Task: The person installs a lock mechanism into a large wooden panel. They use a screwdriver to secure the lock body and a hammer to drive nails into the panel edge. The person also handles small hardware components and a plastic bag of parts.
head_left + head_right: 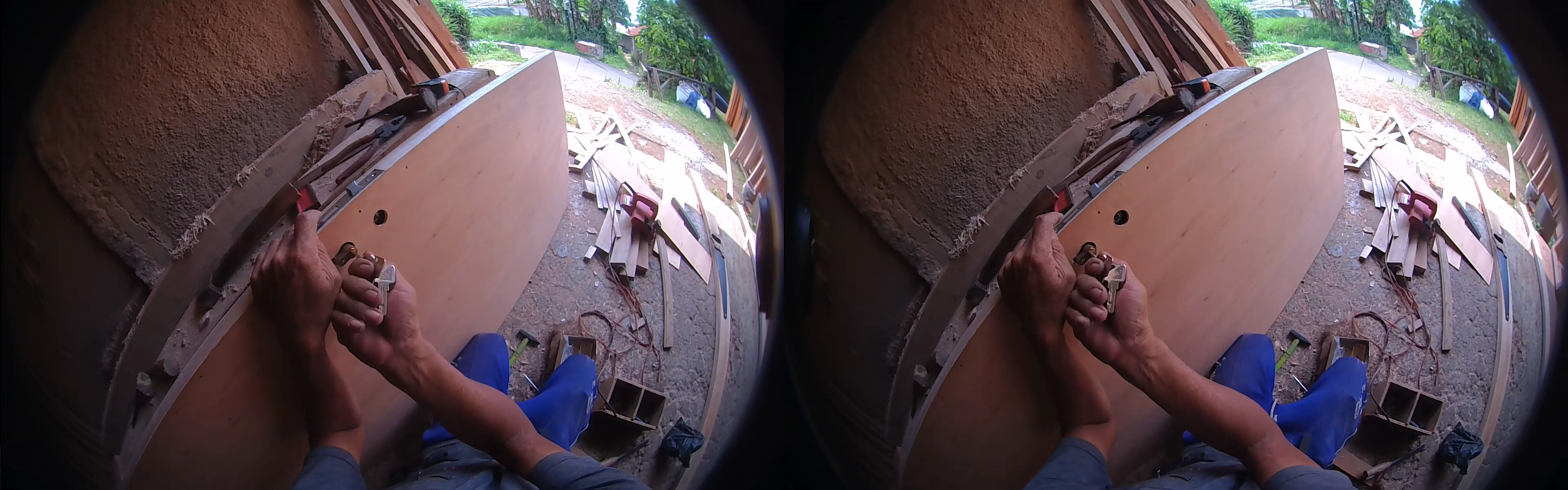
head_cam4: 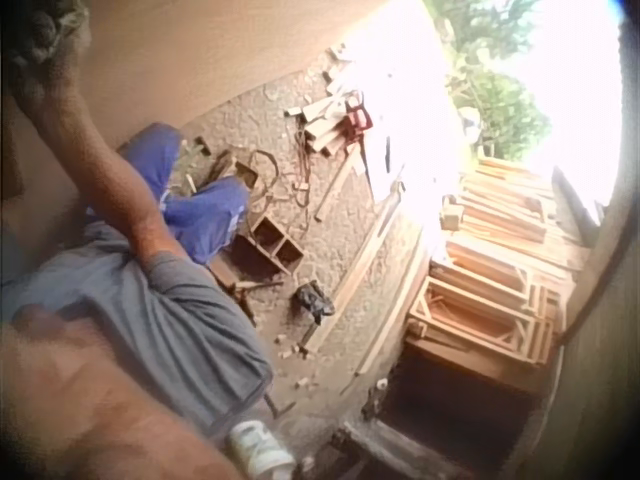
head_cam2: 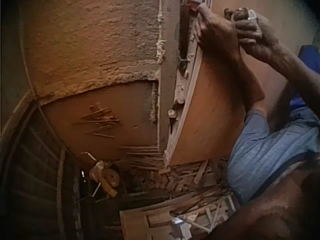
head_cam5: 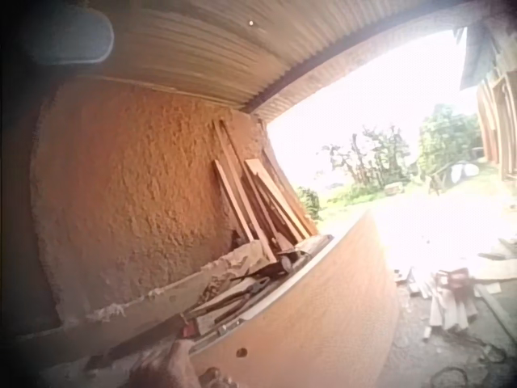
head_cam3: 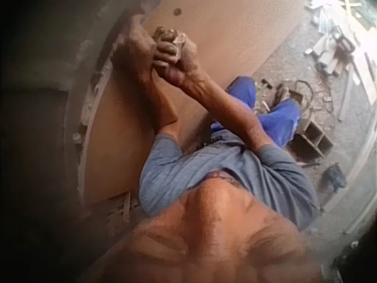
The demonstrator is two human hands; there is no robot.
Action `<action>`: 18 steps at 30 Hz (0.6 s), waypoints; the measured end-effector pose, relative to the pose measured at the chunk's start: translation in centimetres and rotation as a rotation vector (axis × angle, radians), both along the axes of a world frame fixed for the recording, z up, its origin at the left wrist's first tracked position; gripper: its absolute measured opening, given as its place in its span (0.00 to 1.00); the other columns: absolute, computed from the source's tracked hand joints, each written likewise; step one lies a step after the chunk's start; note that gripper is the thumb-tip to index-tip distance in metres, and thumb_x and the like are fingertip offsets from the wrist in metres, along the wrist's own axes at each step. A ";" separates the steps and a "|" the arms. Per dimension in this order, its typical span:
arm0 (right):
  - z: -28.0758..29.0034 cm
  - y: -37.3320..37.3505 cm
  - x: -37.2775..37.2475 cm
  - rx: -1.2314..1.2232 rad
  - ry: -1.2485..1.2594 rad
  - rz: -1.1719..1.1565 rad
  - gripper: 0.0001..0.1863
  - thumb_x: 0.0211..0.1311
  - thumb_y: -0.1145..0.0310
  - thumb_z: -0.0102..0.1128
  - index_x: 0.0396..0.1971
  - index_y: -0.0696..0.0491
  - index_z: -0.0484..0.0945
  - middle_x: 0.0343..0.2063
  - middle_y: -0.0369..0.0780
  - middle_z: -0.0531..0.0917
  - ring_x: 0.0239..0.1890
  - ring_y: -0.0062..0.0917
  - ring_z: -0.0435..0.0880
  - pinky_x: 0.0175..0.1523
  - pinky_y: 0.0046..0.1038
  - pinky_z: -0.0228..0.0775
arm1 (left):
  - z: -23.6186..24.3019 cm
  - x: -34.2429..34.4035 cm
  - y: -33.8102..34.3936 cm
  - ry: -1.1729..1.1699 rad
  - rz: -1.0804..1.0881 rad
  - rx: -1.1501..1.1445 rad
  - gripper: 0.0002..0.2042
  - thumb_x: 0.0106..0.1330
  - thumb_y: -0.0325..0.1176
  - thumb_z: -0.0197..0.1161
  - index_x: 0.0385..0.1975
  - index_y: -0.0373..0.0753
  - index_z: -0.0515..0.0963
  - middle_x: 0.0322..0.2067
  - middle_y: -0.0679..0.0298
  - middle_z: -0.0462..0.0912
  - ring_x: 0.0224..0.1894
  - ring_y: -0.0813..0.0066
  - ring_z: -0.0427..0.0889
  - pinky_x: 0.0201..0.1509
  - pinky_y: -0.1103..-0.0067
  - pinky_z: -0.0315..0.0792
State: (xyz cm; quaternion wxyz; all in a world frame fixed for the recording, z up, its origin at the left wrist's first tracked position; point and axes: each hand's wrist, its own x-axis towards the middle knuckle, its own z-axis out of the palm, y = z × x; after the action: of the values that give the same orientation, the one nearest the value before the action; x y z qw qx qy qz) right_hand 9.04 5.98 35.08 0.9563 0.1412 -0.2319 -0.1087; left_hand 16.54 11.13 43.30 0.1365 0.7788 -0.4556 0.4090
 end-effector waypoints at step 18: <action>-5.6 -5.3 -12.0 -0.704 0.590 -0.490 0.21 0.79 0.51 0.46 0.31 0.51 0.73 0.17 0.35 0.76 0.15 0.21 0.76 0.20 0.23 0.69 | 0.0 2.8 -0.3 0.093 0.030 -0.026 0.15 0.79 0.35 0.42 0.56 0.47 0.77 0.47 0.55 0.86 0.50 0.50 0.85 0.48 0.61 0.77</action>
State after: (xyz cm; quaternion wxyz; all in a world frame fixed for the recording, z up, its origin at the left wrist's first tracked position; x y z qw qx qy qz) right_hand -2.91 0.69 29.51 0.9170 -0.2841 -0.0011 -0.2801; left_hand 19.36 10.88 43.28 0.1618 0.8018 -0.4316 0.3803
